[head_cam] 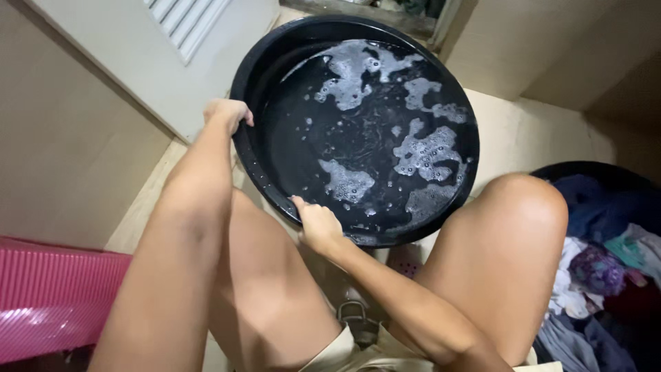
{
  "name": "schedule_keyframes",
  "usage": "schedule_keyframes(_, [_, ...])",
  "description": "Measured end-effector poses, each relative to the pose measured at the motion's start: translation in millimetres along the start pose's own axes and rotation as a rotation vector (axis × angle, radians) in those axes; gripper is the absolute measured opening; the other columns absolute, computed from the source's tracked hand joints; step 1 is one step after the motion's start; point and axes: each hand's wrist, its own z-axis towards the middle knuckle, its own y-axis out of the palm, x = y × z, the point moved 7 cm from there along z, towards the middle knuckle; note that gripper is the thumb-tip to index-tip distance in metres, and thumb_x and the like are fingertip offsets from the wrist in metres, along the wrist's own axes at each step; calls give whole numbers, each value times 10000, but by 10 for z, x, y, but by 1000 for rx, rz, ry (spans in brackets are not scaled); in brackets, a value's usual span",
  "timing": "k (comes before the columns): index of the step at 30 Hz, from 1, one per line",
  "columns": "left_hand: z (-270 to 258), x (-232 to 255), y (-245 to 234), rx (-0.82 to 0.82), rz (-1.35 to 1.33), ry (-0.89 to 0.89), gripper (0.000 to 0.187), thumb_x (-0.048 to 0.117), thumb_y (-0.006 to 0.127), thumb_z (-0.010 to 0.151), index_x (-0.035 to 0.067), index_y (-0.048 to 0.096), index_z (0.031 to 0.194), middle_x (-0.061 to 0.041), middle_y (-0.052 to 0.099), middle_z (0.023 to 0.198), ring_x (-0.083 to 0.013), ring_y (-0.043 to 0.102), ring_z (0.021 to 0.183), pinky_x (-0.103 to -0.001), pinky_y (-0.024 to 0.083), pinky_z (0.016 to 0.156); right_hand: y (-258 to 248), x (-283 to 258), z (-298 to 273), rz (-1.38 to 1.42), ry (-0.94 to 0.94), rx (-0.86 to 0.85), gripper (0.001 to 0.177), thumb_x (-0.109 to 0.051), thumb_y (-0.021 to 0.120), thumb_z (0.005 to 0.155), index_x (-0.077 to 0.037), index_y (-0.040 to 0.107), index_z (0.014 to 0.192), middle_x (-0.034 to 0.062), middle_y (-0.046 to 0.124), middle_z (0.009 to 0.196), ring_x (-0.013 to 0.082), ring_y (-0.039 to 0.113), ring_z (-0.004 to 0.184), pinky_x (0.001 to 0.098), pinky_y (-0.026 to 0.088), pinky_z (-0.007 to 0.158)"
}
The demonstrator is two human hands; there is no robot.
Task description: The person hand-washes various garments in a black basin filled with soapy water, then transfers them to a second basin. They repeatedly submerge, agitate, and wring out items including shirts and socks, then pour out the soapy water and refill the basin.
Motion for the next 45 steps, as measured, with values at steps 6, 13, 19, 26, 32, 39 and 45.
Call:
schedule_keyframes(6, [-166, 229, -46, -6, 73, 115, 382, 217, 931, 582, 16, 780, 870, -139, 767, 968, -244, 728, 852, -391, 595, 786, -206, 31, -162, -9, -51, 27, 748, 8, 696, 673, -87, 507, 1390, 233, 714, 1103, 436, 691, 971, 502, 550, 870])
schedule_keyframes(13, [-269, 271, -78, -29, 62, 55, 369, 206, 938, 584, 16, 775, 854, -114, 764, 937, -222, 730, 823, -382, 600, 767, -279, 34, -246, -1, -58, 50, 748, 10, 681, 669, -85, 513, 1392, 246, 720, 1056, 437, 689, 966, 511, 546, 867])
schedule_keyframes(19, [-389, 450, -179, -21, 96, 130, 386, 242, 949, 590, 28, 773, 859, -111, 760, 963, -203, 717, 842, -374, 592, 781, -373, 41, -282, 28, -65, 103, 706, -6, 679, 658, -95, 564, 1349, 258, 717, 989, 446, 690, 909, 517, 549, 836])
schedule_keyframes(26, [-530, 408, -208, -6, 1, 16, 427, 208, 955, 583, 40, 779, 933, -93, 766, 1042, -176, 731, 896, -369, 610, 814, -404, 22, -318, 25, -45, 153, 660, -25, 679, 637, -119, 633, 1288, 247, 725, 920, 443, 697, 839, 517, 557, 796])
schedule_keyframes(32, [-618, 523, -199, 4, 56, 152, 412, 217, 952, 599, 45, 796, 939, -98, 773, 1030, -192, 735, 907, -367, 605, 829, -381, -1, -270, -39, 2, 153, 585, -94, 682, 648, -48, 653, 1231, 233, 725, 816, 421, 711, 773, 503, 576, 767])
schedule_keyframes(39, [-629, 465, -187, -9, 64, 143, 420, 231, 967, 580, 64, 789, 923, -57, 775, 994, -146, 732, 882, -351, 604, 826, -445, -154, -211, 2, 7, 203, 495, -282, 697, 724, -1, 694, 1132, 204, 727, 734, 385, 728, 720, 483, 593, 733])
schedule_keyframes(45, [-662, 537, -194, 1, 60, 120, 413, 251, 979, 583, 74, 777, 897, -53, 766, 997, -147, 719, 876, -353, 609, 811, -573, -205, -243, -4, 85, 287, 467, -311, 696, 671, -45, 761, 1049, 222, 707, 708, 395, 713, 683, 482, 584, 704])
